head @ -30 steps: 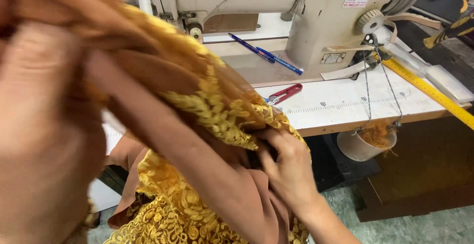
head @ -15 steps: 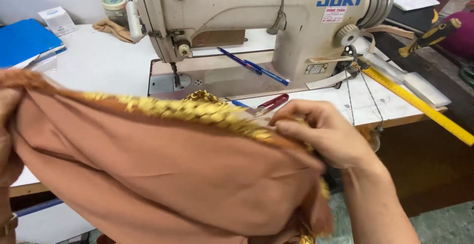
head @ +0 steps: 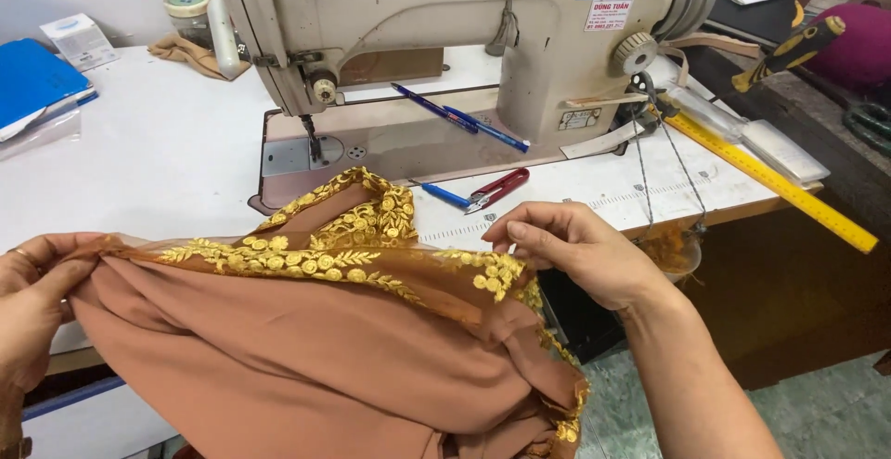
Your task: Repairing or adjusting intricate gold embroidery on a brown mesh garment using a small hand tool at a sewing workstation.
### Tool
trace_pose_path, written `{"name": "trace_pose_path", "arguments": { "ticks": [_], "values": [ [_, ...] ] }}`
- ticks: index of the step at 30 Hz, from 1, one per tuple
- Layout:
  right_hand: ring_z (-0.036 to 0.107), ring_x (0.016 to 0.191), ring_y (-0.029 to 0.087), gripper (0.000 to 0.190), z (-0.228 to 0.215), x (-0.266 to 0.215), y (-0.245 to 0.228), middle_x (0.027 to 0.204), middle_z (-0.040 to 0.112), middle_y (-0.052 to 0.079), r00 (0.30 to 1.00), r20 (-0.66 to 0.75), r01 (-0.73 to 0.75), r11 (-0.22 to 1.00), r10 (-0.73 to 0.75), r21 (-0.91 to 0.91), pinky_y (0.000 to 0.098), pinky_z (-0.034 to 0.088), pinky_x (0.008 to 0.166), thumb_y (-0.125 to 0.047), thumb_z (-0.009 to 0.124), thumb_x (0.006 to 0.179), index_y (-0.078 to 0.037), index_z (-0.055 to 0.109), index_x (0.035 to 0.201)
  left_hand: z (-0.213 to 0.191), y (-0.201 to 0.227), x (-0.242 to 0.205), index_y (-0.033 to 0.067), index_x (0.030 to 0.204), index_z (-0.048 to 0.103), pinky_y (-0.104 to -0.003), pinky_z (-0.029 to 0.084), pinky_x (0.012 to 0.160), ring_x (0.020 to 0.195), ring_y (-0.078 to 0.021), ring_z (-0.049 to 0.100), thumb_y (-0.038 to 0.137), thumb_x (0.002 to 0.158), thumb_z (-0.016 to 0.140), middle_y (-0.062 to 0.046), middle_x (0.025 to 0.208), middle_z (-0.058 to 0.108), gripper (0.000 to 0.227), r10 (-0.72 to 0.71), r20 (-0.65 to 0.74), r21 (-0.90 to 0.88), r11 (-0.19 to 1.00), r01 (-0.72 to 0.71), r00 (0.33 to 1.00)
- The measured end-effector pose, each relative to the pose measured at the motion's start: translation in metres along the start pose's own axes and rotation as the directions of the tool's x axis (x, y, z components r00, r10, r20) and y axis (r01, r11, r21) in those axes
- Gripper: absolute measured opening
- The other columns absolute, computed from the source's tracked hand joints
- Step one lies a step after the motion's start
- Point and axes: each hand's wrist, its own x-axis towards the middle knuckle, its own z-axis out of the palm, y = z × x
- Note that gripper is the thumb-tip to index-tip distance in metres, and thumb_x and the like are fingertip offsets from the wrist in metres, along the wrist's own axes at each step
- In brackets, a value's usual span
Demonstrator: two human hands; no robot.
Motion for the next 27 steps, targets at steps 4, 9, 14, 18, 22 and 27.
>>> {"name": "trace_pose_path", "arguments": {
  "ticks": [4,9,14,18,22,27],
  "values": [
    [0.058,0.079,0.011,0.026,-0.007,-0.001,0.005,0.088,0.068,0.005,0.984,0.081,0.158,0.988,-0.157,0.004,0.0263,0.048,0.073,-0.018,0.063,0.087,-0.002,0.072,0.104,0.003,0.001,-0.004,-0.0018,0.122,0.055,-0.034,0.046,0.075,0.095,-0.0228,0.058,0.003,0.102,0.047,-0.016,0.112,0.061,0.021,-0.023,0.014,-0.036,0.999,0.023,1.000],
    [0.063,0.091,0.011,0.024,-0.009,0.002,0.012,0.102,0.070,0.006,0.962,0.143,0.236,0.972,-0.234,0.003,0.0241,0.050,0.079,-0.004,0.064,0.085,-0.002,0.069,0.109,0.005,0.008,-0.010,-0.0021,0.118,0.056,-0.033,0.047,0.075,0.095,-0.0229,0.058,0.001,0.101,0.049,-0.016,0.111,0.062,0.019,-0.059,-0.007,0.002,0.998,0.059,0.998],
    [0.064,0.094,0.013,0.021,-0.007,0.004,0.014,0.102,0.070,0.006,0.950,0.153,0.284,0.957,-0.272,-0.064,0.0263,0.050,0.081,-0.005,0.061,0.087,-0.005,0.070,0.107,0.009,0.015,-0.015,-0.0003,0.118,0.056,-0.032,0.047,0.075,0.094,-0.0230,0.059,0.001,0.103,0.046,-0.016,0.111,0.062,0.018,-0.093,-0.007,-0.001,0.996,0.093,0.996],
    [0.059,0.087,0.012,0.020,-0.002,0.003,0.013,0.105,0.066,0.004,0.973,0.092,0.224,0.959,-0.211,-0.174,0.0272,0.048,0.078,-0.011,0.059,0.089,-0.009,0.074,0.103,0.014,0.028,-0.021,-0.0009,0.118,0.056,-0.031,0.047,0.079,0.098,-0.0237,0.059,0.004,0.105,0.047,-0.016,0.113,0.061,0.016,-0.123,-0.022,0.002,0.992,0.123,0.992],
    [0.067,0.094,0.012,0.025,0.005,-0.003,0.012,0.109,0.069,0.002,0.972,0.100,0.234,0.930,-0.215,-0.282,0.0265,0.051,0.083,-0.022,0.056,0.090,-0.011,0.072,0.107,0.016,0.035,-0.027,-0.0033,0.115,0.057,-0.031,0.047,0.077,0.094,-0.0229,0.058,0.002,0.103,0.050,-0.015,0.110,0.062,0.015,-0.107,-0.033,0.014,0.994,0.108,0.994],
    [0.060,0.115,0.021,0.032,0.023,-0.021,0.018,0.120,0.064,0.006,0.904,0.011,0.369,0.765,-0.428,-0.528,0.0412,0.045,0.098,-0.035,0.060,0.086,-0.011,0.070,0.105,0.018,0.042,-0.031,-0.0024,0.116,0.058,-0.030,0.046,0.085,0.098,-0.0209,0.057,-0.002,0.101,0.046,-0.014,0.111,0.061,0.019,-0.115,-0.035,0.049,0.992,0.117,0.993]
  ]
}}
